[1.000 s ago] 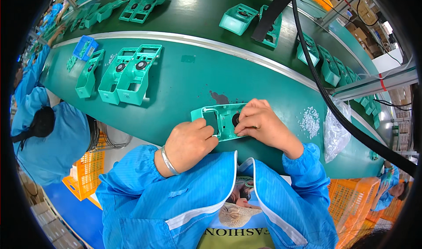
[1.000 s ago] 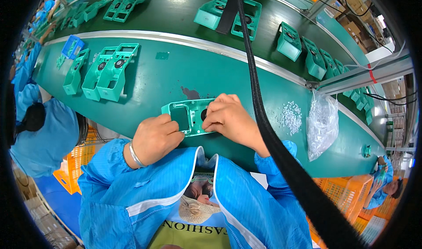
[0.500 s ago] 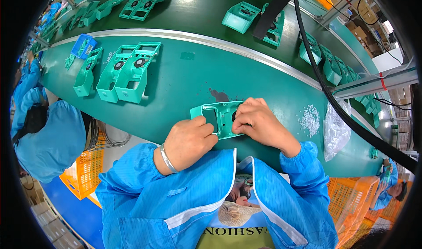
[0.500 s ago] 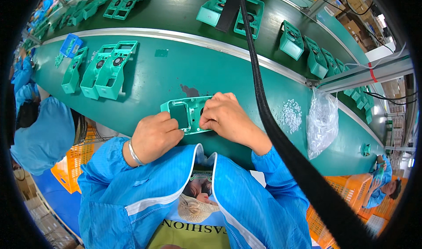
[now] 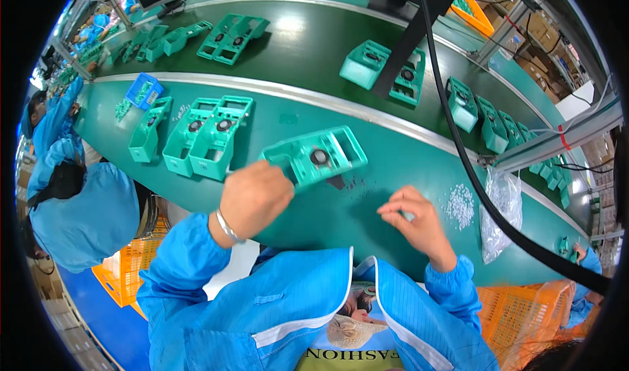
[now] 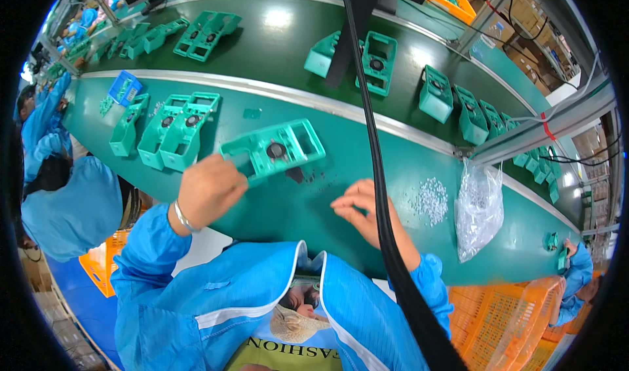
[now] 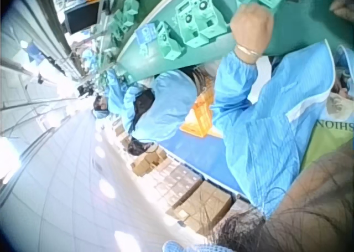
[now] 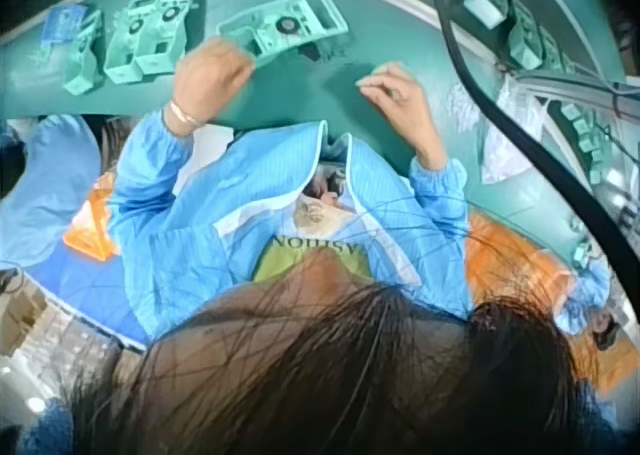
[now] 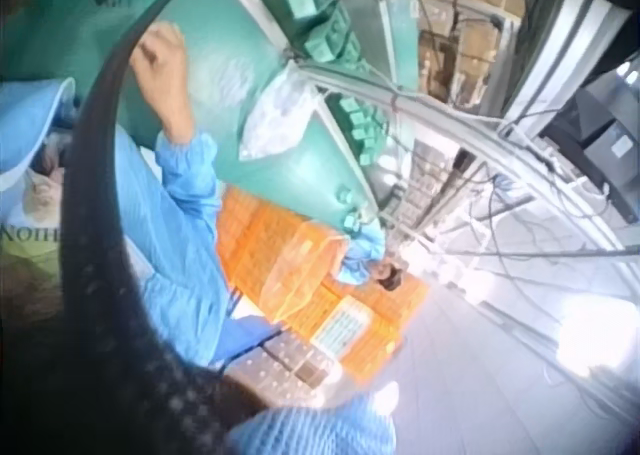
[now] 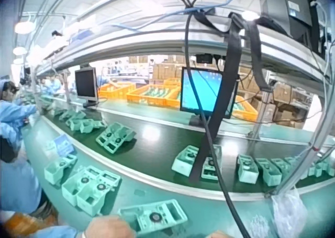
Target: The person assembles components into a green plastic housing by hand, inserting a circuit board component and small screws into the housing.
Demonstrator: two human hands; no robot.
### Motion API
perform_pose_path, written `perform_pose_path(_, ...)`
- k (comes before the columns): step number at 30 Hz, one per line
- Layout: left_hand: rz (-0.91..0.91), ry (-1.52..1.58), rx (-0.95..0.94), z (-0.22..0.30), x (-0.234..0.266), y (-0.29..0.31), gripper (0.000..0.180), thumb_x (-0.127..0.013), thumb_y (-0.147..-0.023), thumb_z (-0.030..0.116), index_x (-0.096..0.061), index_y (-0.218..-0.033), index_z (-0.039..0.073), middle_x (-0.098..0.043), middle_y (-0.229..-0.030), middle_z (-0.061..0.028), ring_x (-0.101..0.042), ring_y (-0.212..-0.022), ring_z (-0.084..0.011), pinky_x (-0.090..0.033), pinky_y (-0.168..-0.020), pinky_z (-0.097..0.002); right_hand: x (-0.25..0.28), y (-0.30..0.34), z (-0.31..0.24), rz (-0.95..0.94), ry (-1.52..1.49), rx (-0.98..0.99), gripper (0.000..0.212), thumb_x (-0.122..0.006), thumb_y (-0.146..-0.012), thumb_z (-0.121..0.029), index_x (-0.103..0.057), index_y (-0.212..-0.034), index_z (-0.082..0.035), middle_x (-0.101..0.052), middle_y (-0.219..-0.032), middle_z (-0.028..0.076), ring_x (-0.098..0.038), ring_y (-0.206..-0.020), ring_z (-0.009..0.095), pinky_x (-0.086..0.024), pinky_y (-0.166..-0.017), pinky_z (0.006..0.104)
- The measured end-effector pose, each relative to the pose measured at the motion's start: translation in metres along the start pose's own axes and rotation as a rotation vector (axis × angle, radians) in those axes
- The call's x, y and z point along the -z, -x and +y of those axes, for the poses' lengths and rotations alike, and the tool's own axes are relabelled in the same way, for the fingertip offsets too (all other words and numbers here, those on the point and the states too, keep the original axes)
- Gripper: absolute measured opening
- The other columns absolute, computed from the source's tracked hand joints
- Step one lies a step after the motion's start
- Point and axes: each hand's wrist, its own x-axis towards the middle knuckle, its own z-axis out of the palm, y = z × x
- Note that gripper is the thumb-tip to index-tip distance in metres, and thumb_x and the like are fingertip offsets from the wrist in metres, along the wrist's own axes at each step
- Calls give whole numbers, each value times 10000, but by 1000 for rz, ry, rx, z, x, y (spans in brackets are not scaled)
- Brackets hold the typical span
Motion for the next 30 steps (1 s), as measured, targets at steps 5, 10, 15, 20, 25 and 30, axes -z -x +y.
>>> perform_pose_path(5, 156, -166, 278, -79, -21, -66, 81, -743, -823, 190, -711, -822, 116, -670, -812, -78, -652, -816, -330, -526, -685, -457, -18, 14, 7, 31, 33, 24, 127, -805, -823, -49, -783, -948, -66, -656, -876, 66, -621, -866, 247, -484, -784, 361)
perform_pose_path(10, 161, -245, 409, -156, -75, -146, 127, -734, -834, 258, -715, -821, 133, -704, -840, -77, -675, -858, -335, -537, -726, -475, -23, 14, 4, 71, 110, 129, 162, -831, -774, -24, -782, -924, -62, -652, -875, 55, -614, -842, 245, -484, -750, 367)
perform_pose_path(15, 77, -248, 540, -173, -108, -199, 160, -681, -863, 280, -772, -893, 151, -756, -953, -126, -722, -926, -372, -581, -769, -517, -17, 22, -1, 114, 142, 165, 167, -830, -793, -61, -772, -948, -81, -642, -883, 42, -607, -843, 248, -450, -760, 381)
perform_pose_path(20, 42, -188, 383, -158, -84, -194, 447, -710, -925, 395, -700, -1286, 131, -675, -1280, -96, -657, -1146, -350, -541, -932, -469, 17, 51, 15, 244, 298, 88, 168, -825, -794, -43, -762, -946, -73, -652, -873, 57, -619, -840, 271, -472, -750, 397)
perform_pose_path(25, -38, -30, 229, -99, -6, -127, 357, -744, -902, 276, -722, -1201, 82, -704, -1115, -118, -685, -943, -336, -557, -800, -426, 70, 78, 57, 514, 412, -146, 143, -817, -778, -14, -752, -897, -59, -659, -837, 98, -632, -834, 305, -497, -745, 434)
perform_pose_path(30, -38, -131, 239, -79, 36, -23, 329, -801, -832, 175, -732, -1135, 65, -694, -1005, -109, -630, -831, -315, -522, -742, -423, 85, 65, 72, 483, 608, -190, 56, -794, -802, -95, -747, -832, -98, -661, -860, 36, -615, -880, 279, -444, -777, 418)
